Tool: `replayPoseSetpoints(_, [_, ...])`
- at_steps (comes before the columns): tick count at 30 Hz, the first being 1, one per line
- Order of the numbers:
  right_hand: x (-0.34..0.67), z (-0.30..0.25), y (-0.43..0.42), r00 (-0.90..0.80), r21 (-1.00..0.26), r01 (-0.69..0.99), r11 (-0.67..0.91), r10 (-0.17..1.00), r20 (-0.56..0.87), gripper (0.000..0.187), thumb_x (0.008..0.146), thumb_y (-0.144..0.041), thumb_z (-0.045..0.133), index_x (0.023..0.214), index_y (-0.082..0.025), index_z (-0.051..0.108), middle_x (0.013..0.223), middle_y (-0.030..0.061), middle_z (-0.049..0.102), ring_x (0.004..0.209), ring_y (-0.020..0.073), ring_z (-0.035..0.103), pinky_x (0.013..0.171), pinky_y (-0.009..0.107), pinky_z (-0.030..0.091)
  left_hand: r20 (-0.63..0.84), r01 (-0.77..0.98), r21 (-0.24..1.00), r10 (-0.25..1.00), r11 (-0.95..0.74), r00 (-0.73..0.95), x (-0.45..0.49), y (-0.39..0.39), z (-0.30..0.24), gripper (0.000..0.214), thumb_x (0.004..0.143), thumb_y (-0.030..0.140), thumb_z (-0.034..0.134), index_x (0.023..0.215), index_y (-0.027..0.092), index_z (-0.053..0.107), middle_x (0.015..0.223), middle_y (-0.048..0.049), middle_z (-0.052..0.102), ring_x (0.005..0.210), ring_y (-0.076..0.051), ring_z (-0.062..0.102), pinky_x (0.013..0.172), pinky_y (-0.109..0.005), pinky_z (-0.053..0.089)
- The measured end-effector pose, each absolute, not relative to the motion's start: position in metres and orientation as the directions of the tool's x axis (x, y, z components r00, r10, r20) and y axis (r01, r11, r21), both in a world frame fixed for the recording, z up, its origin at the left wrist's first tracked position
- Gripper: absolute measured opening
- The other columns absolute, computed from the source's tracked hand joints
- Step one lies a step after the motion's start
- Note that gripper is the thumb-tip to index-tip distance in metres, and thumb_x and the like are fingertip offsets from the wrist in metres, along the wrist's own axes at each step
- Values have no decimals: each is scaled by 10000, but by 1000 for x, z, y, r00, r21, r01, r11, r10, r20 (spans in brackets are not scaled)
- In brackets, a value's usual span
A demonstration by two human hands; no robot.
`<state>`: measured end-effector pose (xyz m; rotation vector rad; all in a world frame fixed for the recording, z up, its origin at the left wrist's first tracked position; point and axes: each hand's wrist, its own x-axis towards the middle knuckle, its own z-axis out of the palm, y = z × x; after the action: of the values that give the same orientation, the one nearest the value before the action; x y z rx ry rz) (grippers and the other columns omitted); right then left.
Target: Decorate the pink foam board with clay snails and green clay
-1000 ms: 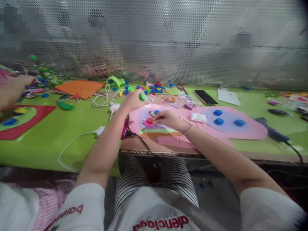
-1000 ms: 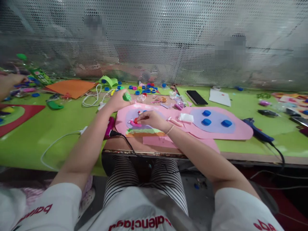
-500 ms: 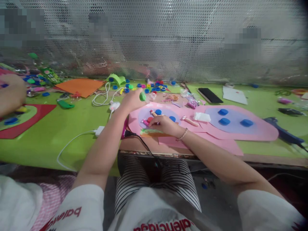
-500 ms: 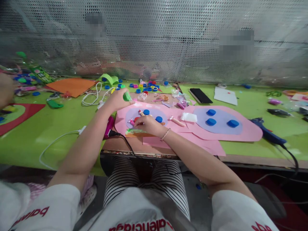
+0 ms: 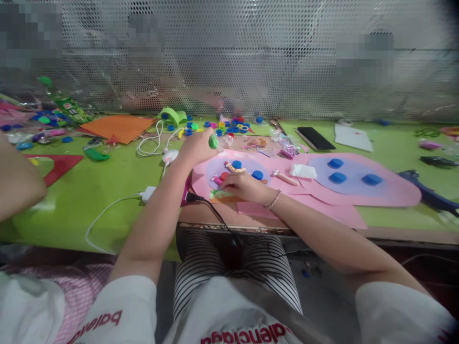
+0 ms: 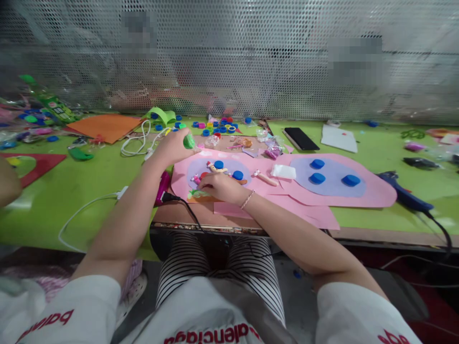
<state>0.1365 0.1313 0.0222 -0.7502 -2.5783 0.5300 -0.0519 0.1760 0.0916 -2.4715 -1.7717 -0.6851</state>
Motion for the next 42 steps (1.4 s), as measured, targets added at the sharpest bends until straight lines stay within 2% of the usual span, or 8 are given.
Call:
replayPoseSetpoints(9, [134, 24, 127, -786, -400, 423, 813, 549, 284, 166, 853, -114, 522, 899, -154, 676, 873, 54, 669, 793, 142, 606, 784, 289, 465, 366, 887, 261, 889, -381, 274, -51, 174, 93, 340, 682, 462, 612, 884, 219, 487, 791, -49, 577, 775, -228, 550, 655, -305, 409])
replayPoseSetpoints(20, [135, 16, 126, -791, -248, 421, 873, 487, 370, 222, 919, -199, 447, 990, -142, 649, 964, 102, 608, 832, 172, 583, 749, 308, 474, 372, 855, 308, 880, -417, 295, -51, 175, 93, 302, 681, 418, 611, 871, 216, 493, 776, -34, 570, 724, -195, 516, 627, -284, 383])
replayPoseSetpoints(26, [144, 26, 122, -772, -210, 419, 884, 468, 431, 239, 933, -196, 414, 1004, -150, 637, 928, 88, 665, 858, 174, 612, 806, 321, 464, 384, 845, 326, 876, -424, 291, -52, 174, 96, 346, 689, 435, 594, 933, 206, 508, 838, -39, 593, 759, -189, 528, 655, -275, 396])
replayPoseSetpoints(29, [150, 32, 117, -798, -168, 465, 869, 494, 345, 241, 906, -163, 422, 1032, -149, 627, 886, 80, 685, 755, 160, 617, 700, 286, 452, 375, 854, 324, 884, -408, 280, -52, 173, 96, 364, 677, 455, 601, 922, 202, 506, 858, -46, 596, 774, -195, 531, 658, -278, 400])
replayPoseSetpoints(33, [151, 36, 110, -811, -77, 525, 848, 526, 255, 272, 877, -156, 415, 1057, -140, 618, 731, 58, 670, 597, 140, 568, 559, 253, 355, 365, 868, 312, 892, -387, 266, -53, 174, 95, 343, 668, 438, 606, 899, 209, 499, 842, -42, 589, 769, -200, 527, 649, -285, 400])
replayPoseSetpoints(37, [148, 36, 107, -810, -13, 550, 835, 537, 234, 310, 867, -147, 398, 1100, -129, 601, 663, 51, 642, 532, 128, 519, 521, 257, 282, 356, 867, 312, 894, -388, 272, -53, 175, 95, 341, 669, 417, 607, 914, 206, 501, 840, -47, 585, 777, -208, 533, 670, -297, 409])
replayPoseSetpoints(42, [146, 35, 107, -812, -36, 560, 827, 557, 173, 370, 840, -124, 410, 1178, -131, 562, 722, 73, 664, 564, 136, 541, 523, 256, 269, 340, 874, 310, 902, -374, 265, -53, 177, 93, 353, 665, 385, 613, 955, 216, 503, 864, -47, 592, 815, -218, 545, 692, -299, 418])
